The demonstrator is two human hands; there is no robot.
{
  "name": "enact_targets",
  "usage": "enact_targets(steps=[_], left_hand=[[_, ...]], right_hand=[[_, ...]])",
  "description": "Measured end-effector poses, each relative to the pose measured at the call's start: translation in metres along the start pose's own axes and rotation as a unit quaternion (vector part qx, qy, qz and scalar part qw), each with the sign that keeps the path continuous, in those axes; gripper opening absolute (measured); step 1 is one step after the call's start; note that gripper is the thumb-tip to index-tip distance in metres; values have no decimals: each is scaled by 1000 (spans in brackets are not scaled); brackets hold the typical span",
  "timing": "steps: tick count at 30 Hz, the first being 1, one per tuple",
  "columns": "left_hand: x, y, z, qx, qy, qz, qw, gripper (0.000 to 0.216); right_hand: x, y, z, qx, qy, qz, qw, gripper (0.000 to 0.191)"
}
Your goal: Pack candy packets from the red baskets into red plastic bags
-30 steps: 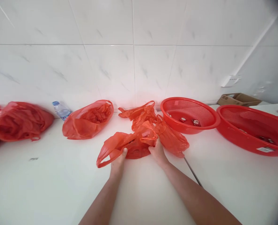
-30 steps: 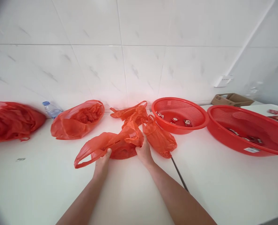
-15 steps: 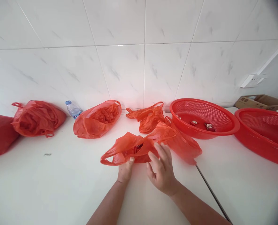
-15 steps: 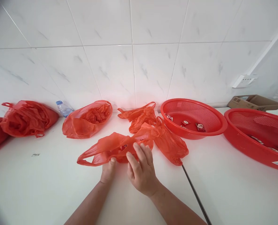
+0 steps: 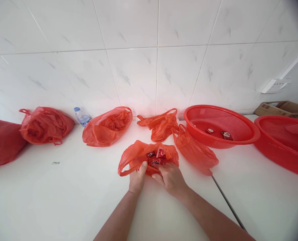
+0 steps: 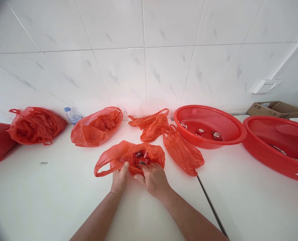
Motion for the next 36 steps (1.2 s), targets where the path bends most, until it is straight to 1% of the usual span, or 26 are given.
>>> enact_targets(steps=[3, 5, 6, 8, 10, 12, 14, 16, 20, 23, 25, 27, 31, 33, 36], left_hand=[[-2, -1, -2, -2, 27, -75, 997, 34], [-4, -1, -3, -14, 41, -112, 993, 32], [-5, -1, -3, -18, 44, -120, 992, 31], [-5, -2, -2, -22, 36, -123, 992, 32], [-6, -3, 0, -25, 23, -119, 992, 36], [-7, -2, 3, -33, 14, -111, 993, 38], [-7, 2, 5, -39, 13, -103, 994, 38], [-6, 6, 7, -40, 15, -104, 994, 41], [-6, 11, 8, -43, 17, -120, 992, 44], [-6, 13, 9, -49, 15, -120, 991, 43], [-6, 15, 10, -53, 15, -112, 992, 42], [-7, 18, 12, -57, 9, -104, 993, 39], [-9, 20, 13, -51, 5, -112, 992, 38], [-9, 17, 11, -44, 6, -124, 991, 40], [-9, 11, 11, -41, -5, -138, 990, 39]], right_hand=[[0, 3, 0, 13, -18, 24, 999, 37], [1, 11, -1, 6, -10, 55, 998, 39], [2, 17, -3, -8, -1, 78, 997, 40], [3, 33, -7, -61, 18, 134, 989, 38], [3, 49, -10, -127, 21, 182, 975, 33], [4, 60, -12, -169, 9, 210, 963, 30], [4, 68, -13, -178, -6, 226, 958, 31], [4, 70, -14, -172, -9, 232, 957, 36], [5, 69, -12, -156, 16, 220, 963, 50], [5, 68, -8, -130, 22, 202, 971, 60], [5, 67, -5, -104, 18, 183, 977, 62], [5, 68, -4, -83, 11, 175, 981, 58], [5, 72, -4, -56, 13, 187, 981, 38], [5, 71, -9, -40, 37, 188, 981, 33], [5, 69, -25, -17, 105, 181, 978, 28]])
Point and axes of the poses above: each hand's wrist, its own x-axis towards the middle knuckle, its own z-axis out of the palm, y = z × x, the point moved 7 cm from there along x, towards the middle knuckle, and after that the axes turned 9 degrees about z, right-handed, at the moved point
